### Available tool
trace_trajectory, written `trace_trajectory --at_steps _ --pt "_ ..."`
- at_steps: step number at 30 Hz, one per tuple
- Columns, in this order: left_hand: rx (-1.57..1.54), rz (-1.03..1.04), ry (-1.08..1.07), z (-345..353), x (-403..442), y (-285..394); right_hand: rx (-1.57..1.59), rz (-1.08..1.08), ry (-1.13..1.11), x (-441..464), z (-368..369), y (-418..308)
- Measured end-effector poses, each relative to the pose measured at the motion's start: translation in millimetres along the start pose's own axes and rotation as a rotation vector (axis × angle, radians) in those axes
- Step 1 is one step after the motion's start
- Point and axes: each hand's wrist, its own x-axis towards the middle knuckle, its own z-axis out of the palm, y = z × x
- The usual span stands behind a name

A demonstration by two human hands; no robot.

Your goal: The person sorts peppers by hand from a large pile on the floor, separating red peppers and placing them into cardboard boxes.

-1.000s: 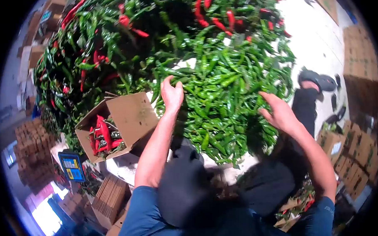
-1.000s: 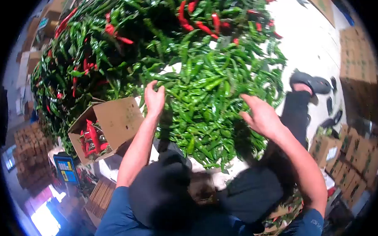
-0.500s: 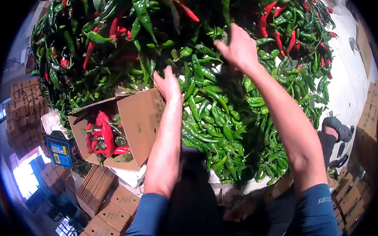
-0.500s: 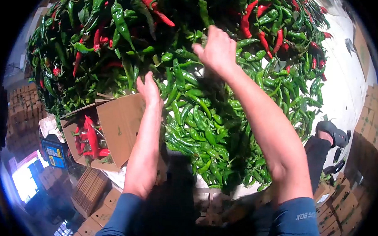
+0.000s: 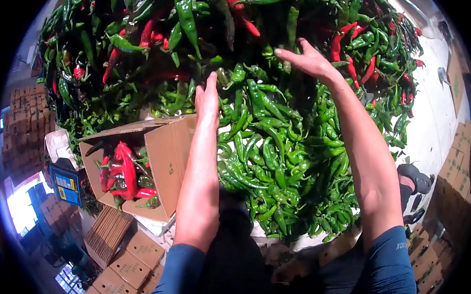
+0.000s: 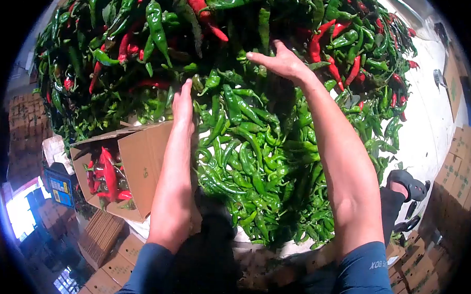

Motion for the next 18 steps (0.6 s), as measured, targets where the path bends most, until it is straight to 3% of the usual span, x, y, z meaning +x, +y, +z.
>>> trace_trajectory --at_steps 1,3,4,5,6,7,11,13,15,17,18 --pt "0.021 -0.013 0.036 4.3 5.2 -3.2 0.061 -0.037 -0.042 2.5 4.5 1.4" --pt "-0.161 -0.087 -0.154 -3.7 29.4 -13.6 0.182 -0.11 -0.113 7.5 8.0 3.2" --pt "-0.275 -0.067 -0.173 -1.9 31.1 -17.3 0.386 -0.127 -0.147 7.0 7.5 -0.7" --pt "-0.387 -0.044 -0.193 1.0 33.1 -19.7 0.419 -0.059 -0.111 6.3 4.2 -4.5" --pt "-0.292 0.008 -0.163 7.5 9.6 -3.8 0.38 -0.042 -0.158 4.0 1.6 -12.6" --pt "-0.269 -0.09 -0.246 5.0 12.0 -5.2 0.342 -0.021 -0.208 2.8 0.7 -16.7" --pt "-0.548 0.113 -0.365 0.8 16.7 -30.7 0.106 -0.047 -0.295 18.4 -0.2 2.5" --pt "-0.666 0.071 -0.551 -2.1 22.4 -36.0 0.234 0.21 -0.5 21.1 -23.4 -1.4" --pt "-0.732 0.022 -0.565 3.0 27.5 -40.7 0.229 0.185 -0.265 22.7 -15.8 0.2" --pt "-0.736 -0.03 -0.591 9.1 32.8 -41.2 0.248 0.119 -0.413 17.0 -17.5 -11.3" --pt "-0.708 -0.063 -0.601 9.5 32.5 -40.6 0.291 0.125 -0.282 38.7 2.2 19.9"
